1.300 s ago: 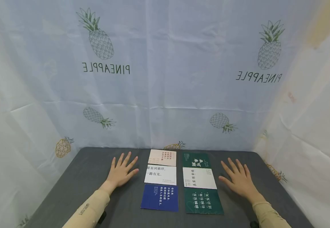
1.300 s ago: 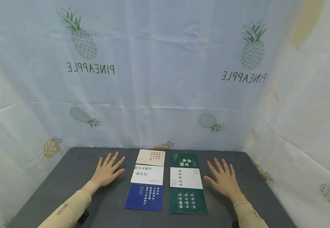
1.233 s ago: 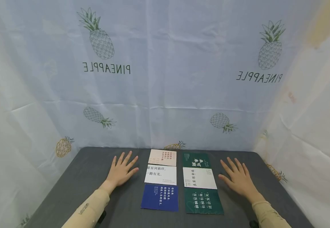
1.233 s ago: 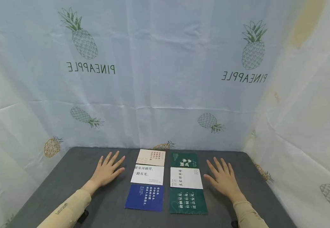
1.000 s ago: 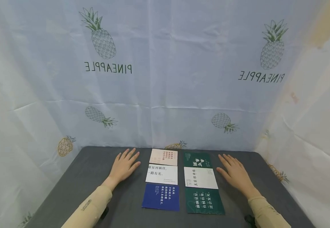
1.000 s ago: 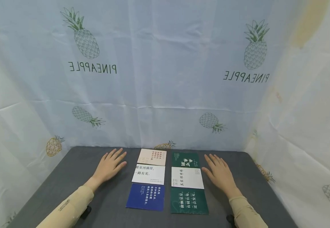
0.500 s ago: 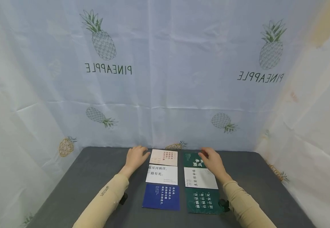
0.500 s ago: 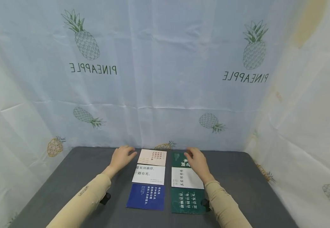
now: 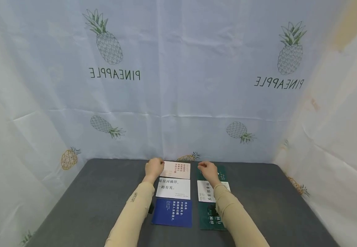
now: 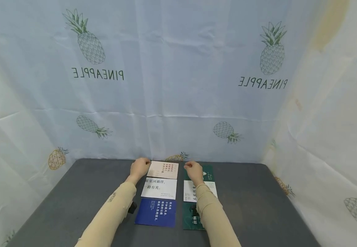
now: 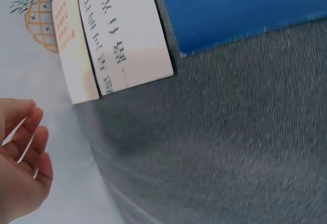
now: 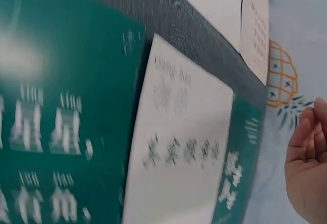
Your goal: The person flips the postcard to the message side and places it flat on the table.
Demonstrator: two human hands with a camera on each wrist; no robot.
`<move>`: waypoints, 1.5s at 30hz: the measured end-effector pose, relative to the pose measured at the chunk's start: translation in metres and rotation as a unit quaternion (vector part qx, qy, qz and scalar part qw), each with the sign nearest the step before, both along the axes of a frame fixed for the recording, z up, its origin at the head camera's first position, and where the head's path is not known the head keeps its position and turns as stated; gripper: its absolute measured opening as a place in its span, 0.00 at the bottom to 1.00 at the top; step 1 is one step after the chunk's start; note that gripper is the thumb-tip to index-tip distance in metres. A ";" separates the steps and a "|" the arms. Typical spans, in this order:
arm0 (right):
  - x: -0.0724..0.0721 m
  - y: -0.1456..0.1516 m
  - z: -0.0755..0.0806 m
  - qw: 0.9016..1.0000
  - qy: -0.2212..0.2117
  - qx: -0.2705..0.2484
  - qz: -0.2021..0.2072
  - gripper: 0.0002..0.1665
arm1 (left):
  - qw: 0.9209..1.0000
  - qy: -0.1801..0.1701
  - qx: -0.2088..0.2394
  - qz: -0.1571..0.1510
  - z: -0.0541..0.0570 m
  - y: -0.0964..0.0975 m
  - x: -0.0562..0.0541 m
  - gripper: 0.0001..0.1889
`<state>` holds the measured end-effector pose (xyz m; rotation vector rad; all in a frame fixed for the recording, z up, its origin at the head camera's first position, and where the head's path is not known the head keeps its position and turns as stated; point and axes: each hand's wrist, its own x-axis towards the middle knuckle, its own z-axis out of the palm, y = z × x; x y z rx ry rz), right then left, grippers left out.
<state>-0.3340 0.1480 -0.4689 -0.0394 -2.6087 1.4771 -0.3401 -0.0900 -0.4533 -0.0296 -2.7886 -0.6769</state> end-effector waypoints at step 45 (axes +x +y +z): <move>-0.004 -0.038 -0.036 0.957 -0.174 -0.227 0.041 0.34 | 0.913 -0.136 0.384 0.008 -0.033 0.005 0.002 0.35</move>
